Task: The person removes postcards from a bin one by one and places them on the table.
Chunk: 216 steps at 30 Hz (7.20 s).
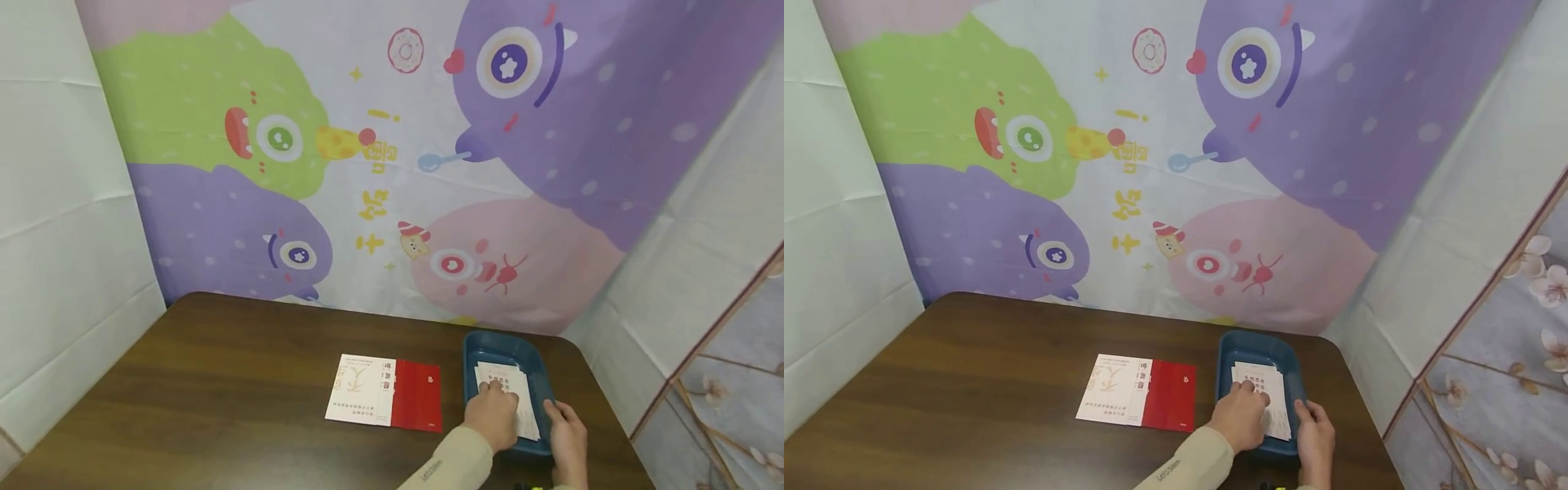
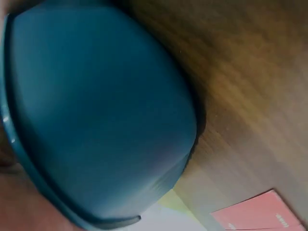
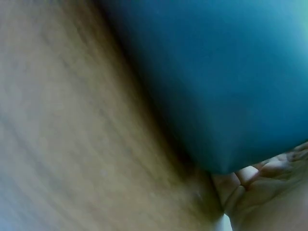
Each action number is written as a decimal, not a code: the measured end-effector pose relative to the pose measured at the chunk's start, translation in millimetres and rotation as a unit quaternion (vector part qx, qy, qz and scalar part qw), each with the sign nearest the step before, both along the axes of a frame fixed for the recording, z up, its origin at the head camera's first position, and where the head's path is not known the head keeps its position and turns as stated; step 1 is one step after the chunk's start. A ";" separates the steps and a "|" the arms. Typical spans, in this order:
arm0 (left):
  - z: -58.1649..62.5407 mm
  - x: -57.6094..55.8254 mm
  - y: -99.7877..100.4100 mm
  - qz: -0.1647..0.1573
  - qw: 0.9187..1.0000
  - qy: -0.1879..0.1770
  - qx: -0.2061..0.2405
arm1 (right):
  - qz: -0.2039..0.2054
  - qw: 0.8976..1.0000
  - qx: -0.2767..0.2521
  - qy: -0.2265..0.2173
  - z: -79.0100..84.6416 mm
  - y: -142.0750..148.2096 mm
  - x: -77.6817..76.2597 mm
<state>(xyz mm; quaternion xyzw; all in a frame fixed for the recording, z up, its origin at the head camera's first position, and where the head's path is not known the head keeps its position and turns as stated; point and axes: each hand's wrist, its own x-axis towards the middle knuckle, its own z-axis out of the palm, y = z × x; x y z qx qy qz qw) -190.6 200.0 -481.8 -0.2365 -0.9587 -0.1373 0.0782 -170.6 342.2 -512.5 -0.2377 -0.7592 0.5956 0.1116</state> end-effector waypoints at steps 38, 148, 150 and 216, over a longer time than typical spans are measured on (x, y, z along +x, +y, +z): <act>-17.4 -9.5 -11.6 -0.034 0.959 0.045 0.278 | -0.003 1.000 0.008 0.002 -0.4 -0.6 -3.1; -1.0 -6.9 -301.6 0.191 0.936 -0.200 0.219 | -0.024 0.999 0.015 -0.031 -0.4 -2.0 -5.6; -1.6 -7.1 -301.5 0.190 0.936 -0.201 0.217 | -0.024 0.999 0.016 -0.032 -0.3 -2.2 -5.7; -16.6 -9.3 -299.5 0.228 0.942 -0.155 0.189 | -0.028 0.999 0.000 -0.030 -1.6 -2.0 -6.2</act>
